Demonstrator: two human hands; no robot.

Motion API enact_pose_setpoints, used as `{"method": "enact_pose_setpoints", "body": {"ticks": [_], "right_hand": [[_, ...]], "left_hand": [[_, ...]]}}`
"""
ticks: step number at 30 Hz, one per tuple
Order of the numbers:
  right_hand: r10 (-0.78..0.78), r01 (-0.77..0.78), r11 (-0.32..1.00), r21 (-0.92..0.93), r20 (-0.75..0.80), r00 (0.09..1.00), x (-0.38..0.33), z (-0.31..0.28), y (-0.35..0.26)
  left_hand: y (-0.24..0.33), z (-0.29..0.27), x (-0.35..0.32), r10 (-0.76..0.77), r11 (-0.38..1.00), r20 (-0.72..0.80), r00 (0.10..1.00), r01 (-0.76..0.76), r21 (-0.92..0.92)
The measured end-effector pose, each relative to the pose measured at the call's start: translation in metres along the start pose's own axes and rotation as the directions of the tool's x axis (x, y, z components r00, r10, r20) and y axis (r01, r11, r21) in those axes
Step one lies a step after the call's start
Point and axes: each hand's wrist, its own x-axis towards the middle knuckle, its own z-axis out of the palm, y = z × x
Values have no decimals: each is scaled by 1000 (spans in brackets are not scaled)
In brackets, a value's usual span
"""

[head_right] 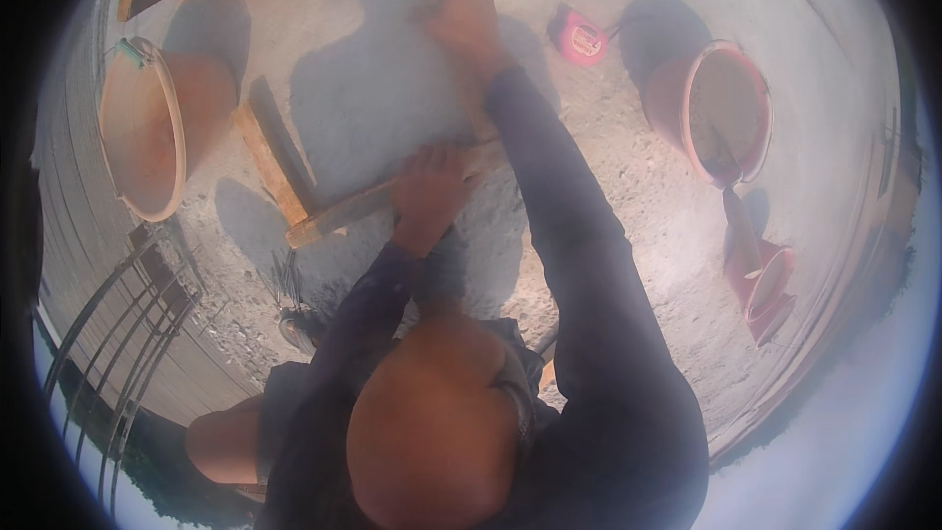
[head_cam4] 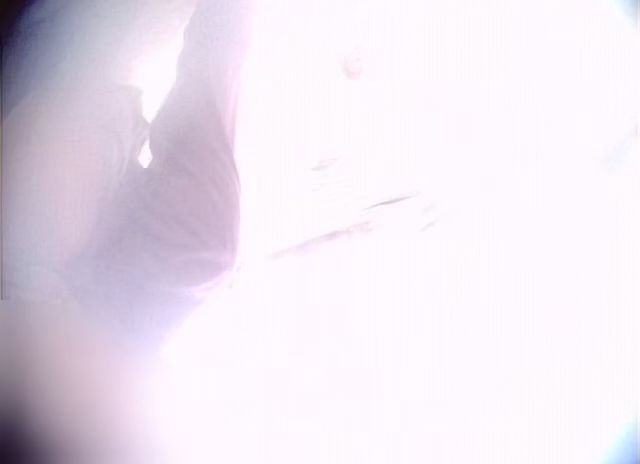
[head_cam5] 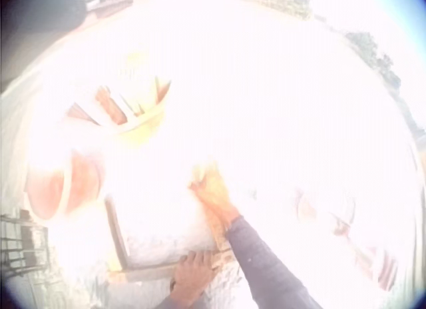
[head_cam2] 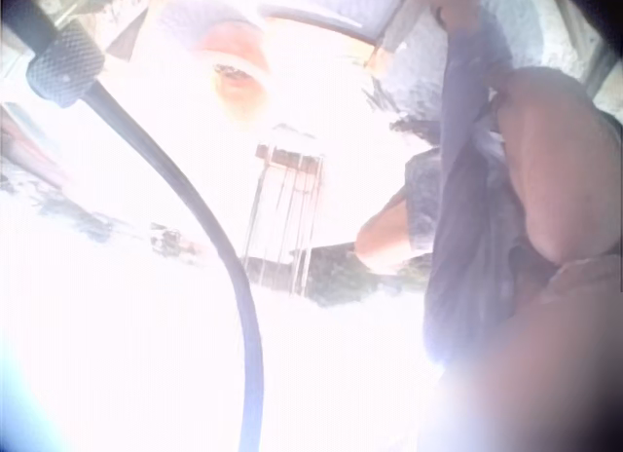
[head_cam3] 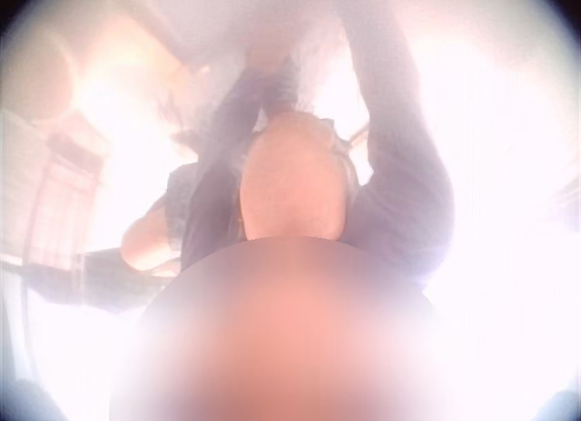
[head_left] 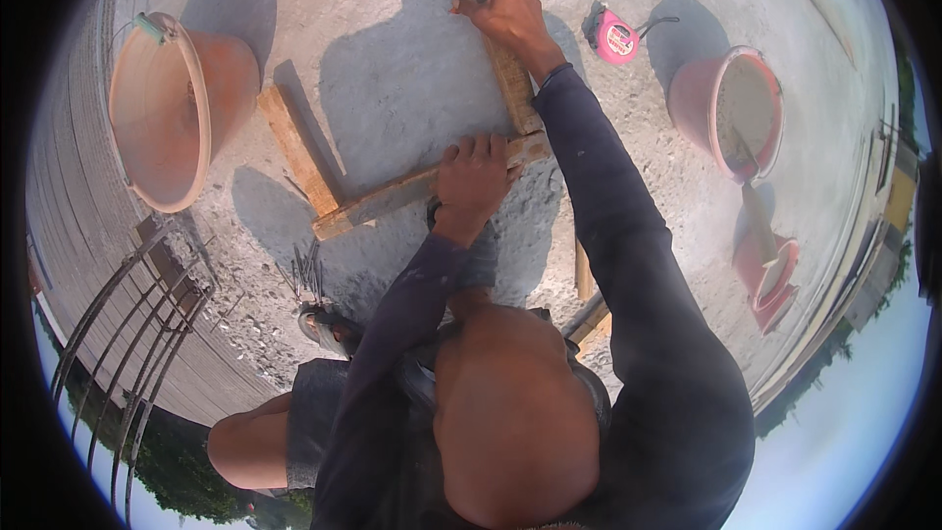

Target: The person assembles a small wooden frame around a vertical rebar structure. They measure the rebar cage with a tape measure, hammer nails into wooden planks, and fit the frame around the rebar.

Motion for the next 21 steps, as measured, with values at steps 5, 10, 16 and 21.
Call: {"method": "enact_pose_setpoints", "body": {"ticks": [5, 10, 16, 21], "right_hand": [[-278, 285, 958, -45, 122, 953, 29, 12, 28], [-210, 184, 946, 265, 70, 975, 46, 17, 27], [-212, 192, 963, 188, 93, 973, 40, 20, 43], [-319, 304, 939, 162, 72, 945, 31, 62, 44]], "left_hand": [[2, 5, 1, -46, 999, -45, 998, 45, -28], [1, 7, 5, -70, 995, 13, 997, 71, -75], [3, 9, 6, -86, 994, 22, 996, 88, -71], [4, 7, 9, -124, 988, 93, 988, 131, -77]]}}
